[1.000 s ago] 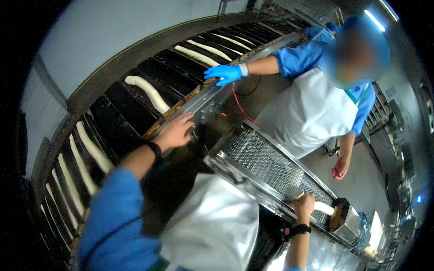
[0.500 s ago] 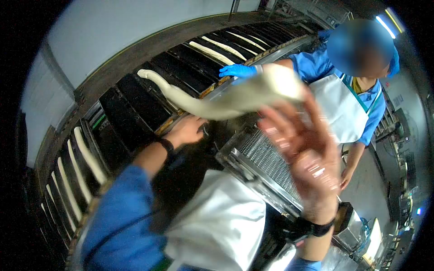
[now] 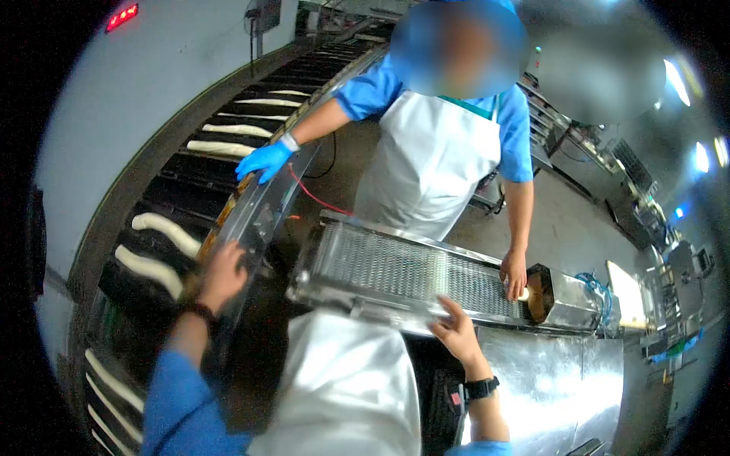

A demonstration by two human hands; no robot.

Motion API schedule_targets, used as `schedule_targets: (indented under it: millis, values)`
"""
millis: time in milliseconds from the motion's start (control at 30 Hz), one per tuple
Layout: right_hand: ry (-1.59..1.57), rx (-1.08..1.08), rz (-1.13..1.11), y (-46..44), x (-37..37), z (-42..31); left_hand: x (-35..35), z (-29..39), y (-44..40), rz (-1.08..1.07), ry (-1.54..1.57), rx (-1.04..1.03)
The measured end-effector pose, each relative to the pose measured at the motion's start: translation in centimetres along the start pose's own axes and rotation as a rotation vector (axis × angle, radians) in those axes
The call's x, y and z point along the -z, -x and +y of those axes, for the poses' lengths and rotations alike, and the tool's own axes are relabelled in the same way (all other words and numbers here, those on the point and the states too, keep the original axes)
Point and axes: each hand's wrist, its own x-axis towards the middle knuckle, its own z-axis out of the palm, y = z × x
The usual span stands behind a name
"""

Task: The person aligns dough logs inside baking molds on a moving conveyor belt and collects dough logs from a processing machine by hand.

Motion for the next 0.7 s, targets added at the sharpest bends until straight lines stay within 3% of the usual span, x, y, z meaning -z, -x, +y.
schedule_targets:
  millis: [67, 133, 233, 300, 400, 600, 633, 700]
  values:
    - [0.372, -0.071, 0.219, 2.5, 2.2, 1.6, 0.3, 0.7, 0.5, 0.018, 0.050, 0.076]
    - [0.787, 0.110, 0.369, 3.8, 6.5, 9.0, 3.1, 2.2, 1.6, 0.060, 0.098, 0.068]
    - [0.850, -0.051, 0.490, 5.8, 9.6, 12.9, 5.7, 0.7, 3.1, 0.317, 0.143, 0.058]
    - [0.793, -0.345, 0.402, 5.6, 11.5, 15.0, 7.9, -1.2, 4.3, 0.353, 0.075, 0.192]
    - [0.969, -0.433, 0.454, 4.9, 10.9, 15.3, 7.5, -3.9, 6.6, 0.318, -0.139, 0.373]
    - [0.946, -0.424, 0.478, 2.1, 11.5, 16.3, 7.1, -2.0, 6.2, 0.502, -0.150, 0.474]
    - [0.955, -0.433, 0.475, 1.7, 11.8, 16.5, 7.8, -0.4, 5.9, 0.507, -0.152, 0.479]
    - [0.974, -0.442, 0.474, 1.5, 12.1, 16.6, 9.1, 2.4, 5.6, 0.197, -0.148, 0.673]
